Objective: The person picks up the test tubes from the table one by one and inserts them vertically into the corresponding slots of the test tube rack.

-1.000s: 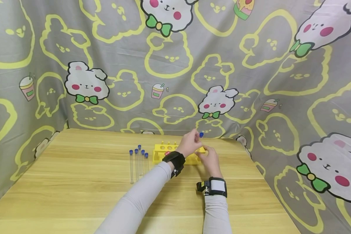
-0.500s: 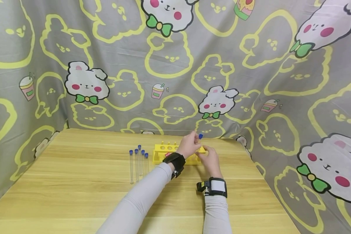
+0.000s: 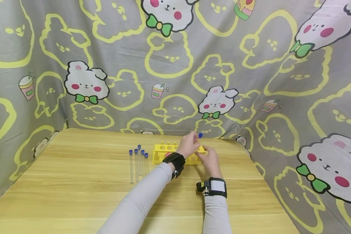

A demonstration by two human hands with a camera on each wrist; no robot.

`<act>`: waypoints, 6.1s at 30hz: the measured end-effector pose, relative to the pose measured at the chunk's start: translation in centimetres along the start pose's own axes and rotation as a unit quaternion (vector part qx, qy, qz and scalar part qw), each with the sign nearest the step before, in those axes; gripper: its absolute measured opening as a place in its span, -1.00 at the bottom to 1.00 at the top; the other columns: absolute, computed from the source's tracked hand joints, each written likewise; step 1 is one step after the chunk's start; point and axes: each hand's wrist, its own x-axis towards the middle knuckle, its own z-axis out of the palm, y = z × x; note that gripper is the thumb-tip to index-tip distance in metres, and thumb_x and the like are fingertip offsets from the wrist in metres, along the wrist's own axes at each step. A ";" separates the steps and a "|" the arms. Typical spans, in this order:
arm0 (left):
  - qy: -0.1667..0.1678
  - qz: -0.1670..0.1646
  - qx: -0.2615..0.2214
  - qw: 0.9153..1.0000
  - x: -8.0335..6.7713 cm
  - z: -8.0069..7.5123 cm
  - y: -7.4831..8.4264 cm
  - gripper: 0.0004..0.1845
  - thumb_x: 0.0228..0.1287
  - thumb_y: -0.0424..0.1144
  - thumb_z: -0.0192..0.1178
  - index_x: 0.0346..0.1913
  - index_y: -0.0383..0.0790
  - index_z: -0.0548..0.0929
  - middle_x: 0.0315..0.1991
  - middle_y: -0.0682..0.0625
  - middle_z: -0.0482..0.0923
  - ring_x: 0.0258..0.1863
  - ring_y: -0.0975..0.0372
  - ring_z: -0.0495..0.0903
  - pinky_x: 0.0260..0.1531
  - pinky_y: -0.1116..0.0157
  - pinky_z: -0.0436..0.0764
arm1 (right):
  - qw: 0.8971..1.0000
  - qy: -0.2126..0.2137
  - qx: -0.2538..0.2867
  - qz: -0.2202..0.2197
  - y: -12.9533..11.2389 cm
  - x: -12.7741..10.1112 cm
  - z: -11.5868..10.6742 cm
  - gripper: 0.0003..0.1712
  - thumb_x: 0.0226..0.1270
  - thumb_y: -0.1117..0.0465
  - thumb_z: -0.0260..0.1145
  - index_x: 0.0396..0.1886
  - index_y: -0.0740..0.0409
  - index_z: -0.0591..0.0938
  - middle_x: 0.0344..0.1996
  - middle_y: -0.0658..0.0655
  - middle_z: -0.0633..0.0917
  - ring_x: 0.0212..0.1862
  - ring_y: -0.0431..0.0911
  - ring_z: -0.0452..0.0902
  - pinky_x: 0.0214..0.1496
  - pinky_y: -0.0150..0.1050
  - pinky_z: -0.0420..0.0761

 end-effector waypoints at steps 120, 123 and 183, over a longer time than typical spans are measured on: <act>0.046 -0.093 0.050 0.993 -8.5 -20.2 -7.6 -0.74 0.18 -0.13 0.18 -0.16 -0.23 0.51 -0.30 -0.12 0.64 -0.41 0.15 0.59 -0.41 0.33 0.54 | 0.999 -0.001 0.038 0.013 0.3 -0.2 0.5 -0.23 0.27 -0.02 0.36 0.38 0.23 0.37 0.35 0.32 0.40 0.43 0.22 0.22 0.47 0.14 0.24; 0.054 -0.066 0.043 0.995 -7.7 -20.0 -6.5 -0.77 0.19 -0.15 0.19 -0.19 -0.21 0.51 -0.32 -0.09 0.62 -0.40 0.15 0.58 -0.39 0.32 0.55 | 0.999 -0.002 0.037 0.014 0.3 -0.2 0.5 -0.24 0.27 -0.02 0.36 0.37 0.23 0.37 0.35 0.32 0.40 0.43 0.22 0.22 0.47 0.14 0.24; 0.017 0.042 -0.053 0.998 -0.3 -5.1 1.0 -0.79 0.20 -0.27 0.26 -0.14 -0.17 0.49 -0.27 -0.01 0.61 -0.28 0.23 0.59 -0.23 0.40 0.61 | 0.999 0.003 0.033 0.012 0.4 -0.2 0.3 -0.27 0.27 -0.01 0.36 0.35 0.23 0.40 0.32 0.33 0.42 0.40 0.23 0.26 0.43 0.16 0.30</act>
